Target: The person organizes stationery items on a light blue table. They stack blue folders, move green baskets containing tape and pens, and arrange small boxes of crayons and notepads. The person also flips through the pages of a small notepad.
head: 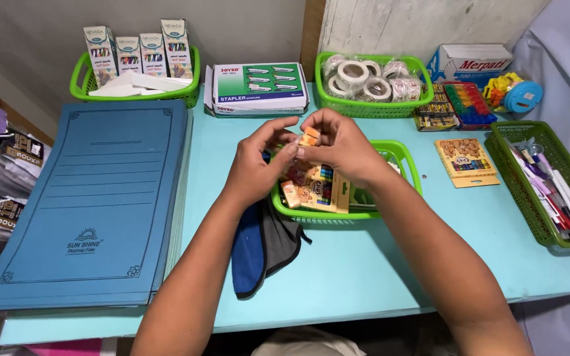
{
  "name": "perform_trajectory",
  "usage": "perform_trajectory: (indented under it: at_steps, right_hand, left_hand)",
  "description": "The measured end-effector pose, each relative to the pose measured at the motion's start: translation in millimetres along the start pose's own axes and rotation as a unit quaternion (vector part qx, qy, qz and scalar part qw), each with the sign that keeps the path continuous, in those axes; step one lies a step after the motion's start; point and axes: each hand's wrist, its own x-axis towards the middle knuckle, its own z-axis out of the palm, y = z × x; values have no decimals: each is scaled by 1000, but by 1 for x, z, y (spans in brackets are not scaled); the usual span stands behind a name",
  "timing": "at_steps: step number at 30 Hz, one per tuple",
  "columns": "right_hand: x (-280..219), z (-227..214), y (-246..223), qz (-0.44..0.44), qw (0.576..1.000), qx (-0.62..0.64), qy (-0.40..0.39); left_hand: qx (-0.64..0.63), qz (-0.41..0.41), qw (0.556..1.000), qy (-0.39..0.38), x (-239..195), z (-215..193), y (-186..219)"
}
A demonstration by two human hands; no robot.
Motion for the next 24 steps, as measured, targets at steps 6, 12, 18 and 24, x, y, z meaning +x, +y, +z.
perform_trajectory:
  at_steps: [6, 12, 18, 24]
  right_hand:
    - [4, 12, 10, 3, 1000, 20, 12]
    - [9, 11, 17, 23, 998, 45, 36]
    - [19, -3, 16, 30, 993, -8, 114]
    - [47, -24, 18, 21, 991, -88, 103]
  left_hand:
    - [-206, -104, 971, -57, 2, -25, -8]
    - [-232, -143, 959, -71, 1, -17, -17]
    - [-221, -144, 964, 44, 4, -21, -33]
    - [-71, -126, 956, 255, 12, -32, -83]
